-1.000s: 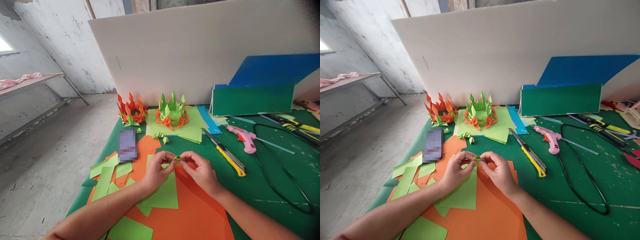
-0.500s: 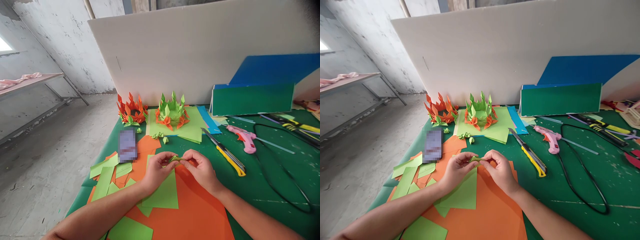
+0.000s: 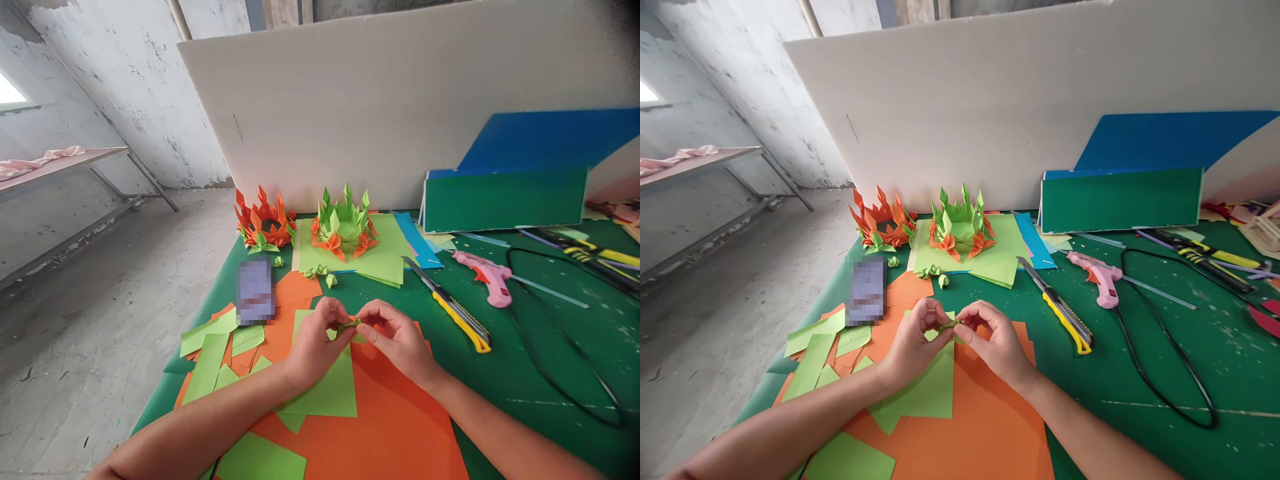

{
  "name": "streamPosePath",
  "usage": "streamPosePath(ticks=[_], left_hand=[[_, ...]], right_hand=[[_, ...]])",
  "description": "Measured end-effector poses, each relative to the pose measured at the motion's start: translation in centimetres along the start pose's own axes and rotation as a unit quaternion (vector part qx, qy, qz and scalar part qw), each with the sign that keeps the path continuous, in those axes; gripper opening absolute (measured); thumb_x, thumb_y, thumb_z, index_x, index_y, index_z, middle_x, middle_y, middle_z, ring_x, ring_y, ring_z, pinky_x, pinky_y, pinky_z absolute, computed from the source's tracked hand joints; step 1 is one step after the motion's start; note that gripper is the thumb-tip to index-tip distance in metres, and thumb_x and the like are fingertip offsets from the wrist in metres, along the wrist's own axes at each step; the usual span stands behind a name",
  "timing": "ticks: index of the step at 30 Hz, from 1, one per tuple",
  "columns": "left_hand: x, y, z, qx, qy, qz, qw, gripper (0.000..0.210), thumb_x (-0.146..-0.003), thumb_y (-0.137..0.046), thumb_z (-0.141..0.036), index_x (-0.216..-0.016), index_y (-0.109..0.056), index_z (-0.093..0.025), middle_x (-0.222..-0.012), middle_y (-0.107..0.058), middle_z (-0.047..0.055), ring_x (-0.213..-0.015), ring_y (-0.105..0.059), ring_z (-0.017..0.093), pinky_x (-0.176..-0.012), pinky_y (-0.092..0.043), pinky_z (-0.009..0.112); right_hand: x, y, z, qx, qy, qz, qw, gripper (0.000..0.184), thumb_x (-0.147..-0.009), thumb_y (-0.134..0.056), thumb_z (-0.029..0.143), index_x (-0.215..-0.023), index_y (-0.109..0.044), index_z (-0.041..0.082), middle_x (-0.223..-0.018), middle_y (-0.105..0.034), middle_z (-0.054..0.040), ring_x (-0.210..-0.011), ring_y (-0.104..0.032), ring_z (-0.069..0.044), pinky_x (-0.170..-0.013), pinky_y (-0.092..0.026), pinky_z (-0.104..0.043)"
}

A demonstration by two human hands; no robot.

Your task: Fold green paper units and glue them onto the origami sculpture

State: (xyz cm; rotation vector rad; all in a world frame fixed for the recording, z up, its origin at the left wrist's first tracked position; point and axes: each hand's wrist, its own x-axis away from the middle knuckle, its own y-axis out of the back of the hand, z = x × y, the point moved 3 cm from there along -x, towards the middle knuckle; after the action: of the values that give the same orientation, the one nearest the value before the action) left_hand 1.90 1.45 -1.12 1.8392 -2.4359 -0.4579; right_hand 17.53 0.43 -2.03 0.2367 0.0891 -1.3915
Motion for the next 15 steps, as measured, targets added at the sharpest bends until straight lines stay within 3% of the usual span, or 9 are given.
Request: streamPosePath(ticks=[3, 7, 15], left_hand=[[0.2, -0.3, 0.1, -0.013, 0.001, 0.024, 1.000, 0.022, -0.079, -0.062, -0.019, -0.084, -0.041, -0.022, -0.072, -0.049, -0.005, -0.064, -0.054, 0.009, -0.057, -0.042, 0.021], [0.2, -0.6, 0.1, -0.002, -0.012, 0.043, 0.999, 0.020, -0.078, -0.062, -0.020, -0.085, -0.043, -0.021, -0.074, -0.049, -0.004, -0.064, -0.052, 0.009, -0.058, -0.042, 0.021], [-0.1, -0.4, 0.5, 0.028, -0.027, 0.008, 0.999, 0.010, -0.083, -0.060, -0.026, -0.087, -0.054, -0.019, -0.080, -0.055, 0.000, -0.068, -0.050, 0.010, -0.062, -0.045, 0.022]], right_hand=[[0.0, 0.1, 0.5, 0.010, 0.015, 0.001, 1.000, 0.016, -0.088, -0.058, 0.032, -0.076, -0.057, 0.021, -0.077, -0.052, -0.0002, -0.074, -0.050, -0.014, -0.068, -0.043, -0.025], [0.0, 0.3, 0.5, -0.011, -0.015, 0.012, 1.000, 0.019, -0.089, -0.056, 0.033, -0.074, -0.057, 0.021, -0.074, -0.050, 0.0000, -0.071, -0.047, -0.014, -0.063, -0.041, -0.024], [-0.1, 0.5, -0.6, -0.036, -0.056, -0.061, 0.996, 0.023, -0.088, -0.056, 0.042, -0.077, -0.054, 0.021, -0.073, -0.048, 0.0008, -0.068, -0.045, -0.013, -0.062, -0.041, -0.023]])
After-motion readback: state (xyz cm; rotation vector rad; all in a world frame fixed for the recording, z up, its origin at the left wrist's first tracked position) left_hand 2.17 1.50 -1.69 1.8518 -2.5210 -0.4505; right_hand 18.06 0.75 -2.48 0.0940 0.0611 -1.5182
